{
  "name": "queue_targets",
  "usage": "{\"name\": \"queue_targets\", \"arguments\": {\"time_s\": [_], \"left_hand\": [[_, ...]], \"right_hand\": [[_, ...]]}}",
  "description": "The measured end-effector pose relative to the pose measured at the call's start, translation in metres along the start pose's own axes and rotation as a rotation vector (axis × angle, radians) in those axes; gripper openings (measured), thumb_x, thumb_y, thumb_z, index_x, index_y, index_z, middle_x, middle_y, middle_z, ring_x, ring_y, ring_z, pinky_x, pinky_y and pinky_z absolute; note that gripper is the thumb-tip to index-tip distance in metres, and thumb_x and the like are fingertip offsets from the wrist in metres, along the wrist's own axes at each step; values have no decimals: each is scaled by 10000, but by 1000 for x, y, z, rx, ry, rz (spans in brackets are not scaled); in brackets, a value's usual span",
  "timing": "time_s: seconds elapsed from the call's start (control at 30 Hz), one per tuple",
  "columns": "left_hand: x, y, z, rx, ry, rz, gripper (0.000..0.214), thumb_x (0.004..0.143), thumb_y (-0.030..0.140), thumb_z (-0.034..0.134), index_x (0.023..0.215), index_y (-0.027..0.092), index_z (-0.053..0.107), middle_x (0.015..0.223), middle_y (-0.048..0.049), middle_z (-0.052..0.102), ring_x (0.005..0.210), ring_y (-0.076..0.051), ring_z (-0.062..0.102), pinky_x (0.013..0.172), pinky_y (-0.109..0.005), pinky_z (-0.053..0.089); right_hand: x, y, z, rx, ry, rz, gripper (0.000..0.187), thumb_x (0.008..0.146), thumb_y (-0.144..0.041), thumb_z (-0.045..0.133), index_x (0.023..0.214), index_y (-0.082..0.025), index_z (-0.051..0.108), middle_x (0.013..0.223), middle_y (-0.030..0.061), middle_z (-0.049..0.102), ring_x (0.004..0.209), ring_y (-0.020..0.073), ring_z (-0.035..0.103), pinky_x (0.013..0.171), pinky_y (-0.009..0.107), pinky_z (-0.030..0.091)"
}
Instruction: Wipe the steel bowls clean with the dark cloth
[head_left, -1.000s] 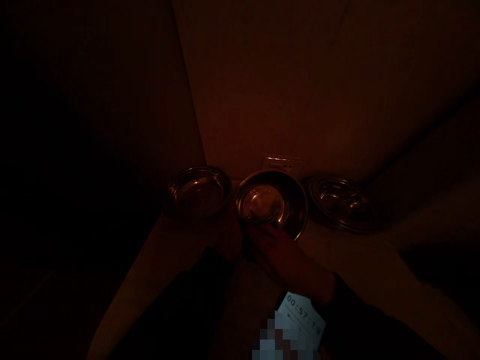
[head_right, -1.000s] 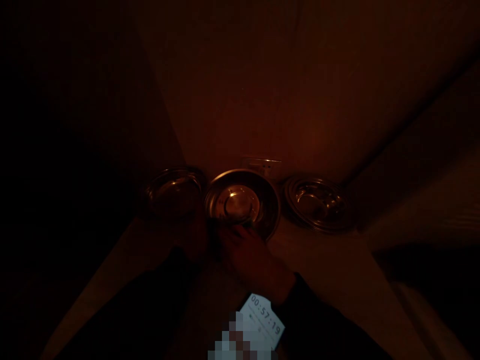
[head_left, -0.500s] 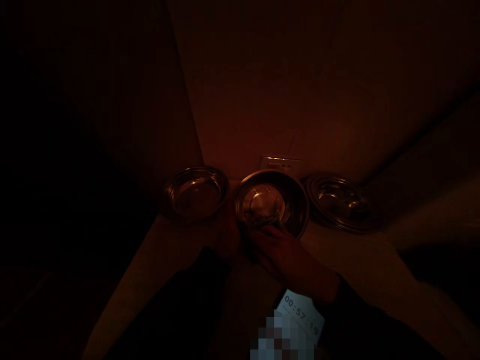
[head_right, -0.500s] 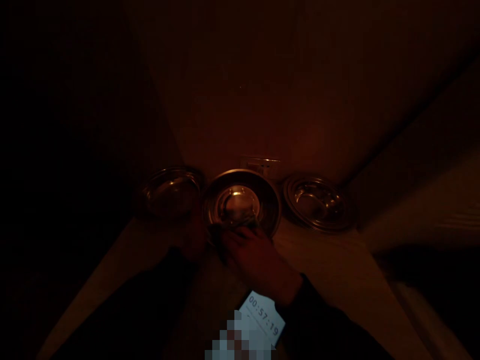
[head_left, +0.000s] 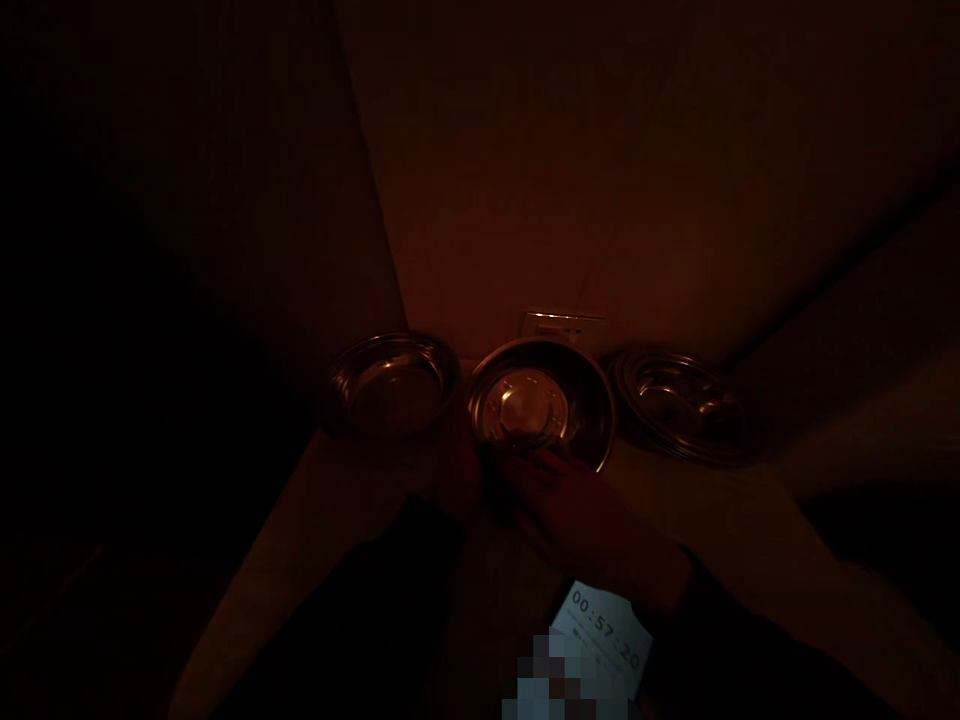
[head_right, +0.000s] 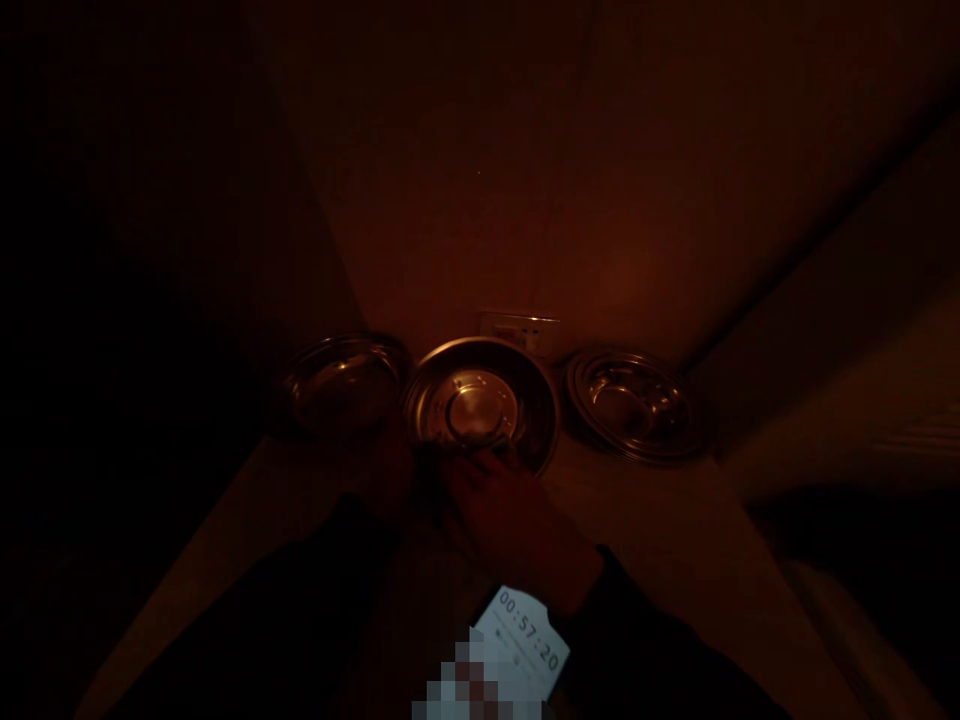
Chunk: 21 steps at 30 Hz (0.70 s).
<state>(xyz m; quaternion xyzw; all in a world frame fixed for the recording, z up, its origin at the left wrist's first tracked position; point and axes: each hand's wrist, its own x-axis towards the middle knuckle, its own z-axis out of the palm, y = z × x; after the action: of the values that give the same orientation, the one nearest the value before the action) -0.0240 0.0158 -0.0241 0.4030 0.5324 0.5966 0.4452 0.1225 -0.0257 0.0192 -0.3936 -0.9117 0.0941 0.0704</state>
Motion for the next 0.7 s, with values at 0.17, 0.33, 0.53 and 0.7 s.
{"name": "queue_targets", "arguments": {"time_s": [0.17, 0.33, 0.53, 0.7], "left_hand": [[5, 1, -2, 8, 2, 60, 335, 941, 360, 344, 981, 183, 625, 1046, -70, 697, 1124, -222, 600, 1087, -385, 368], [1, 13, 2, 62, 15, 40, 324, 940, 250, 314, 966, 193, 632, 1053, -54, 702, 1175, -198, 573, 1133, -369, 313], [-1, 13, 1, 28, 21, -73, 314, 943, 311, 335, 910, 208, 630, 1016, -49, 716, 1228, -215, 546, 1146, -353, 304], [-4, 13, 1, 25, 0, -101, 349, 950, 363, 345, 891, 199, 647, 968, -51, 724, 1177, -235, 581, 1118, -373, 352]], "right_hand": [[-6, 1, -3, -69, -51, 36, 321, 960, -284, 464, 1222, -141, 580, 1136, 118, 683, 1034, 301, 577, 896, 492, 476], [-5, 3, 6, -6, 1, -5, 405, 977, -262, 429, 1352, -121, 482, 1276, 137, 625, 1147, 294, 531, 950, 502, 457], [11, -2, 16, 40, 128, 1, 515, 969, -259, 424, 1431, -36, 373, 1414, 190, 502, 1240, 308, 457, 999, 506, 448], [10, -5, 9, -1, 92, 18, 453, 979, -282, 402, 1392, -99, 440, 1363, 146, 559, 1173, 301, 502, 954, 502, 478]]}}
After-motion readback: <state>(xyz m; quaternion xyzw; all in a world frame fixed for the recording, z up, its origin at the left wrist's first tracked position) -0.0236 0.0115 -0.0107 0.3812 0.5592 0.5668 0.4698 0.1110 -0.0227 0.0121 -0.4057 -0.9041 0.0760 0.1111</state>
